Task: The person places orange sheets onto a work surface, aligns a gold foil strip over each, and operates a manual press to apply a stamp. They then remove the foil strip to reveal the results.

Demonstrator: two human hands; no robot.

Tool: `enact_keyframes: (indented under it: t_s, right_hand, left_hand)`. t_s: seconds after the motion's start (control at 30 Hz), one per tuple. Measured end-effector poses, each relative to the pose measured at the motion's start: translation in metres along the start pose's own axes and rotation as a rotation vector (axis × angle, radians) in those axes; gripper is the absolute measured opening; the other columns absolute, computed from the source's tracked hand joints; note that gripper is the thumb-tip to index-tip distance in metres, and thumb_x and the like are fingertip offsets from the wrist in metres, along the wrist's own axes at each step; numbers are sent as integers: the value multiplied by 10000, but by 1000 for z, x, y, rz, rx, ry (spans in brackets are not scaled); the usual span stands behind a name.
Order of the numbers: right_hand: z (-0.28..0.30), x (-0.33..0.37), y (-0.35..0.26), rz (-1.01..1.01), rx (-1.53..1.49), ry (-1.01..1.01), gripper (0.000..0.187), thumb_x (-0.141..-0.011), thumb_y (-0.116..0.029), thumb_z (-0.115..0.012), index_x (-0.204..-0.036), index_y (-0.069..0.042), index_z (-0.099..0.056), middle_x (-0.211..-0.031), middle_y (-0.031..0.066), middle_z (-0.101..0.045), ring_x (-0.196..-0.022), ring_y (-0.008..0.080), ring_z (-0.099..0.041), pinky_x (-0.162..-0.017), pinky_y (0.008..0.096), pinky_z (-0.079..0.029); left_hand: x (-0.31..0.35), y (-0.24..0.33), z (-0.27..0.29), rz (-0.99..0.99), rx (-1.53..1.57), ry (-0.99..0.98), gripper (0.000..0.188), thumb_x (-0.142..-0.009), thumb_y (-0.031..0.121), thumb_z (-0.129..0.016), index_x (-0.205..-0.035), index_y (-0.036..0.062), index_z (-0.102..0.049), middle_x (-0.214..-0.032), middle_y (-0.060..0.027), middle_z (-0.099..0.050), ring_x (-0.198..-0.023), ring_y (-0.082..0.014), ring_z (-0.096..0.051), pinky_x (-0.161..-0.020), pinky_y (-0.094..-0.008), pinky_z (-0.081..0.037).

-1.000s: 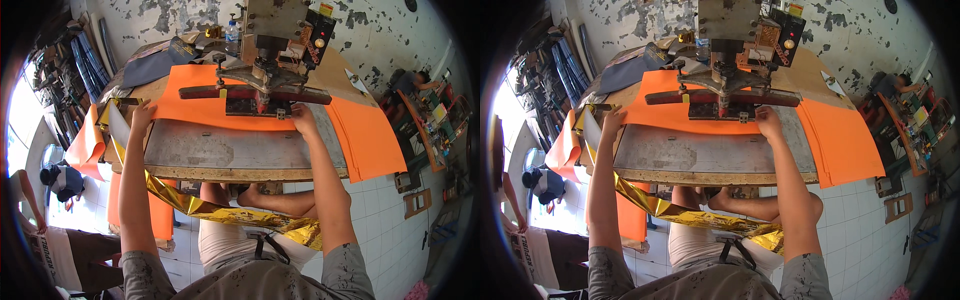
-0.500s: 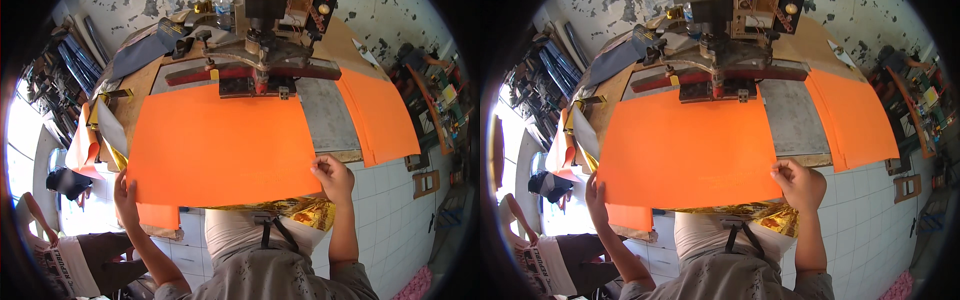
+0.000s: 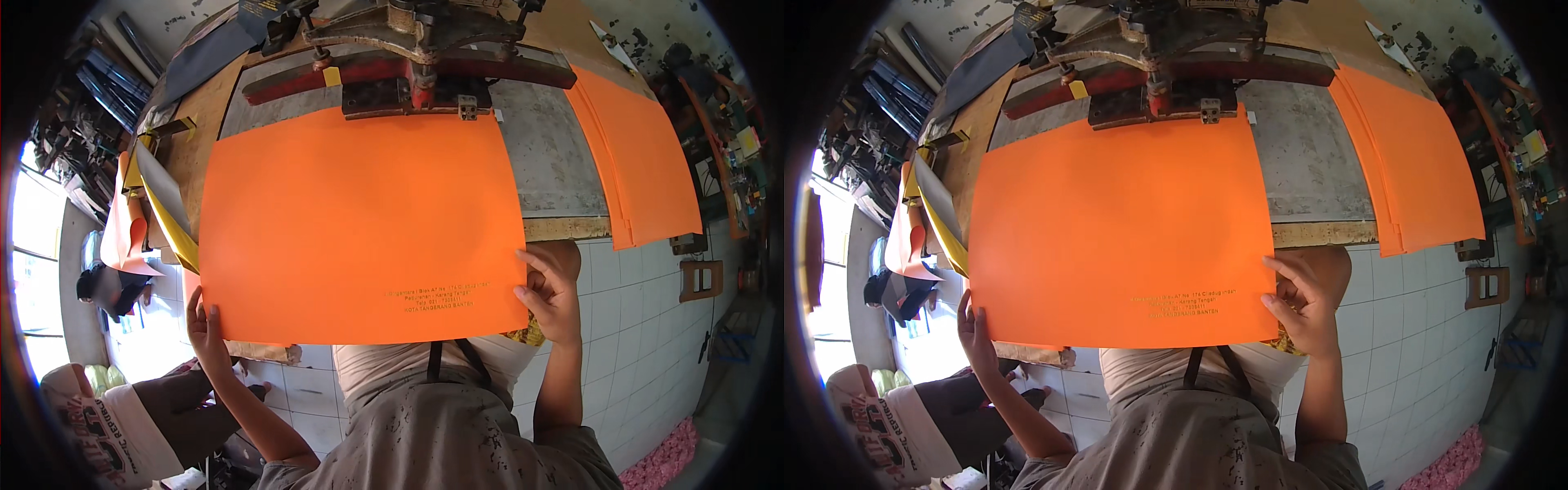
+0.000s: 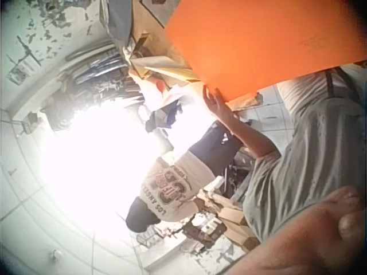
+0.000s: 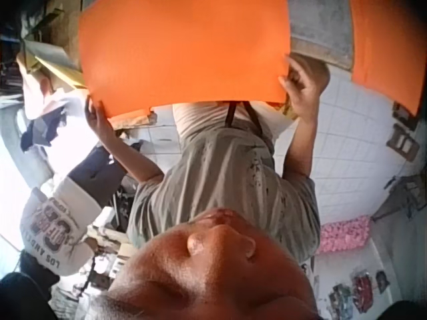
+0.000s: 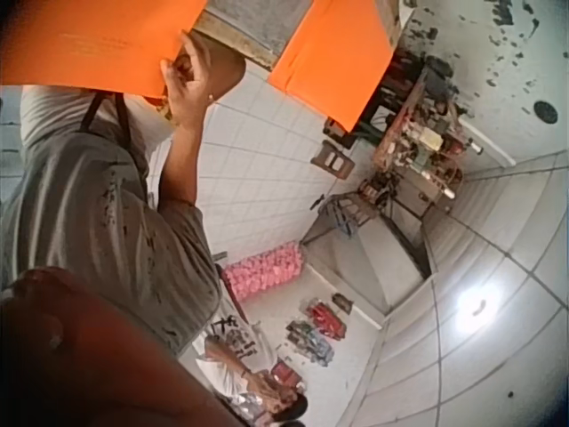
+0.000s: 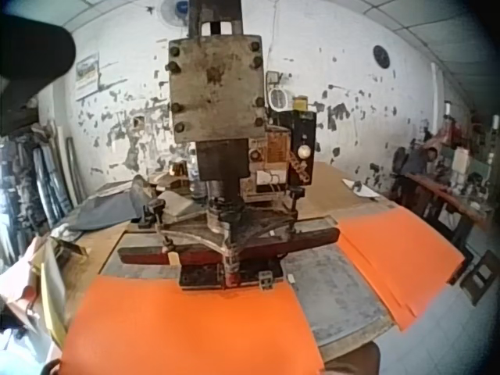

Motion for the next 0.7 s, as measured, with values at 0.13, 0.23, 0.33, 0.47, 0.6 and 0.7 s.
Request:
enact_keyframes:
  t_s: [0.13,0.23,0.33,0.47,0.6,0.7]
  right_hand:
    - [2,-2,-2,-6,-8,-41,479,-902,89,-667,-1373,27,-602,-1374,89,-537,-921,91,-652,-736,231,-530]
    - [2,-5,-3,58,52,-59,469,-909,90,-658,-1371,40,-595,-1368,97,-533,-975,122,-666,-797,250,-556]
    - [3,-9,-5,54,56,-76,465,-919,79,-661,-1377,38,-588,-1363,103,-533,-996,137,-663,-837,259,-562]
    - [5,-17,0,52,-44,-64,453,-923,65,-675,-1368,36,-591,-1345,105,-536,-1003,133,-659,-822,260,-555]
    - [2,-21,-6,70,17,-41,423,-925,63,-681,-1339,50,-598,-1325,99,-543,-906,102,-660,-738,230,-536]
    - [-6,-23,-15,41,81,-1,418,-921,71,-679,-1331,58,-600,-1320,94,-547,-842,80,-654,-689,208,-518]
  left_hand:
    - [1,6,-4,15,-16,-17,480,-1031,67,-606,-1475,-43,-460,-1160,-104,-727,-1058,-108,-670,-939,-251,-527]
    - [1,10,-8,25,0,-23,501,-1030,61,-601,-1493,-41,-439,-1182,-113,-722,-1083,-119,-663,-966,-265,-518]
    - [-1,10,-7,11,9,-62,523,-1032,62,-595,-1515,-30,-416,-1216,-126,-710,-1116,-129,-655,-998,-284,-505]
    - [-4,13,-9,27,31,-67,545,-1033,61,-592,-1533,-26,-392,-1242,-143,-701,-1136,-143,-651,-1021,-296,-496]
    - [-9,14,3,13,-146,-15,545,-1015,52,-609,-1525,-2,-425,-1255,-131,-684,-1120,-182,-662,-1019,-324,-505]
    - [5,42,-30,-327,-640,104,594,-936,54,-696,-1492,26,-492,-1263,-130,-658,-1173,-261,-639,-1039,-389,-497]
Point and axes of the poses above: each hand's wrist, its own x-axis away from the middle knuckle, its own z-axis out of the back of the hand, y = z × x, the point moved 3 cm from there along -x, towards the middle knuckle
